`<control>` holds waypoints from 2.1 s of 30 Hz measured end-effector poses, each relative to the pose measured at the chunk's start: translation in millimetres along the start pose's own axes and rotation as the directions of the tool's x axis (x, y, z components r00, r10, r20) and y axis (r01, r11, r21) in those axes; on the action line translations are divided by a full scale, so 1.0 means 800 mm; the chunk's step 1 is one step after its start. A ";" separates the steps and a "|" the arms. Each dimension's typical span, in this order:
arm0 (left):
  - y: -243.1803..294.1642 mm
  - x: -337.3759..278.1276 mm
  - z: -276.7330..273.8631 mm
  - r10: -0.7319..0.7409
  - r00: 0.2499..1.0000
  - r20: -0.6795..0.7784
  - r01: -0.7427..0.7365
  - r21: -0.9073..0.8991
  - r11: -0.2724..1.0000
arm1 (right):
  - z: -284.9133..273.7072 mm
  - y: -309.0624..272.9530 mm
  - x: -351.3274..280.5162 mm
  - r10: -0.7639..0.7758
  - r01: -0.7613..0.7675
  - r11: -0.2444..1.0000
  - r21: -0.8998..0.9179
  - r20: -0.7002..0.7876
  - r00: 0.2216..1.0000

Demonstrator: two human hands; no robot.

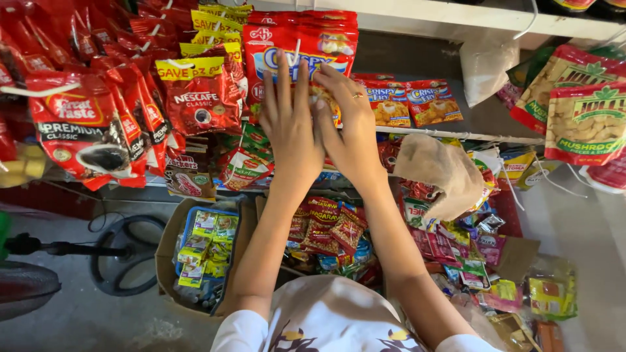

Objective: Wiping and dusting individual packets of food seasoning on a store shelf using a cloth.

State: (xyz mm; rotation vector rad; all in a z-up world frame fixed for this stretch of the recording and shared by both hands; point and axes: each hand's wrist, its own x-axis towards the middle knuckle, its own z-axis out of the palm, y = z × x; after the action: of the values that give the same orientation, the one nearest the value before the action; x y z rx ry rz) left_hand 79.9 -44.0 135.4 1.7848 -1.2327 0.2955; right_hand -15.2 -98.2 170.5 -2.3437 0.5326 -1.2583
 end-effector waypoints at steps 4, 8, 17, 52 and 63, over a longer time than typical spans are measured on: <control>-0.006 0.004 0.006 -0.057 0.997 0.056 0.052 0.084 0.995 | 0.004 0.015 0.002 0.002 -0.002 1.000 -0.009 0.018 1.000; -0.011 0.000 0.017 -0.010 1.000 -0.011 0.011 0.078 0.997 | 0.006 0.026 0.001 -0.047 0.047 0.999 -0.017 0.027 0.999; -0.005 -0.009 0.019 0.022 0.999 -0.045 -0.017 0.101 0.995 | 0.001 0.042 -0.014 -0.004 0.000 1.000 -0.029 -0.132 0.991; -0.020 -0.037 0.344 -0.348 0.904 0.249 0.423 -0.395 0.815 | -0.106 0.304 -0.127 0.408 -0.431 0.902 0.015 -0.354 0.842; -0.040 -0.142 0.303 -0.089 0.497 0.863 0.799 -0.495 -0.341 | -0.179 0.258 -0.213 0.519 -0.517 0.713 -0.473 -0.139 0.843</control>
State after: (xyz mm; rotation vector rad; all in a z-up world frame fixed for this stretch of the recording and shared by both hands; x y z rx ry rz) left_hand -15.6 -161.8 -87.4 0.6791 -0.3271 -1.5123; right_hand -251.2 -208.9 15.6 -2.3022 1.5558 -0.9103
